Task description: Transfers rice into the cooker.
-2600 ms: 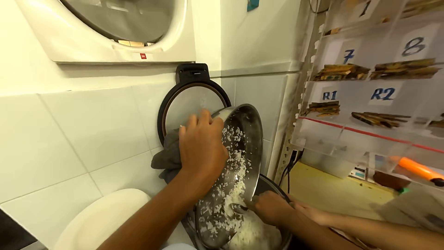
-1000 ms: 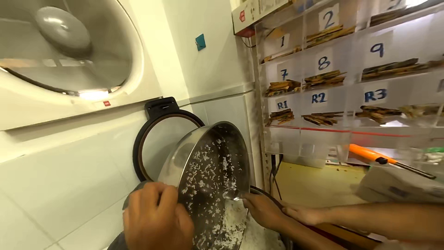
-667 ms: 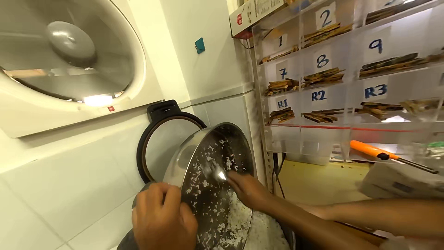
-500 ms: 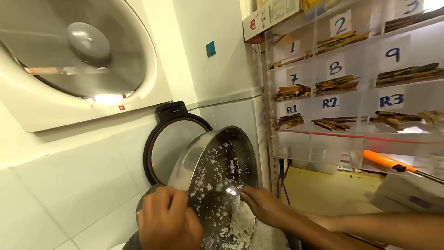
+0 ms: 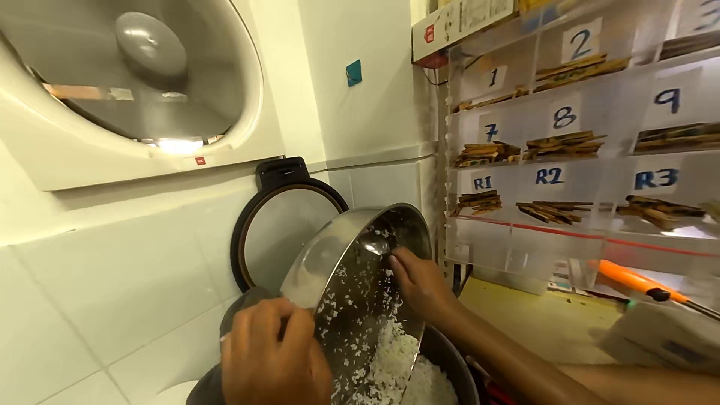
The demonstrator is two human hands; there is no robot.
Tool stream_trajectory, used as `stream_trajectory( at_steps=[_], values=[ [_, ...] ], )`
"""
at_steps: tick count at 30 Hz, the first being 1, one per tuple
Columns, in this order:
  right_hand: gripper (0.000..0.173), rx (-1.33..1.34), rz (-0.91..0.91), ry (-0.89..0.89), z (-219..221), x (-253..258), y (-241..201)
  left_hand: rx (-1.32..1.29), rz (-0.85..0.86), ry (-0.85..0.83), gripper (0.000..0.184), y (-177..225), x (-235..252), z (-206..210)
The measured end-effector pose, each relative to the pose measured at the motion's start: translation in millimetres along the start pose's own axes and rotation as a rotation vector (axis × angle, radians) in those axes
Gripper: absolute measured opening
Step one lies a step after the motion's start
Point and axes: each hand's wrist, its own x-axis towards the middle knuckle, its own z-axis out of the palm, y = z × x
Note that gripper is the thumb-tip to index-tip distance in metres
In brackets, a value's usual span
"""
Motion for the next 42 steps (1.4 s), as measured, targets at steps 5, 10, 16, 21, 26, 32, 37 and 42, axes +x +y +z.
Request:
stream_trajectory(
  at_steps=[5,10,16,21,26,32,37,42],
  values=[
    [0.039,-0.222,0.227,-0.649,32,-78,80,0.019,-0.016,0.062,0.012,-2,-6,-2],
    [0.035,-0.477,0.428,-0.634,15,-44,58,0.018,-0.036,0.077,0.014,-3,-15,-9],
    [0.038,-0.464,0.546,-0.660,60,-28,48,-0.024,-0.050,0.113,0.013,2,-23,-17],
    [0.037,-0.512,0.571,-0.775,48,-79,-2,-0.033,-0.077,0.181,0.015,-11,-32,-6],
    [0.035,-0.616,0.541,-0.594,38,-48,11,-0.073,-0.081,0.182,0.016,-6,-38,-6],
    [0.040,-0.582,0.498,-0.779,79,-43,-1,-0.126,-0.076,0.203,0.014,-4,-43,-17],
    [0.031,-0.613,0.433,-0.862,74,-77,-19,-0.126,-0.112,0.192,0.015,-9,-47,-15],
    [0.037,-0.518,0.311,-0.880,62,-82,-70,-0.129,-0.148,0.190,0.015,-5,-48,-8]
  ],
)
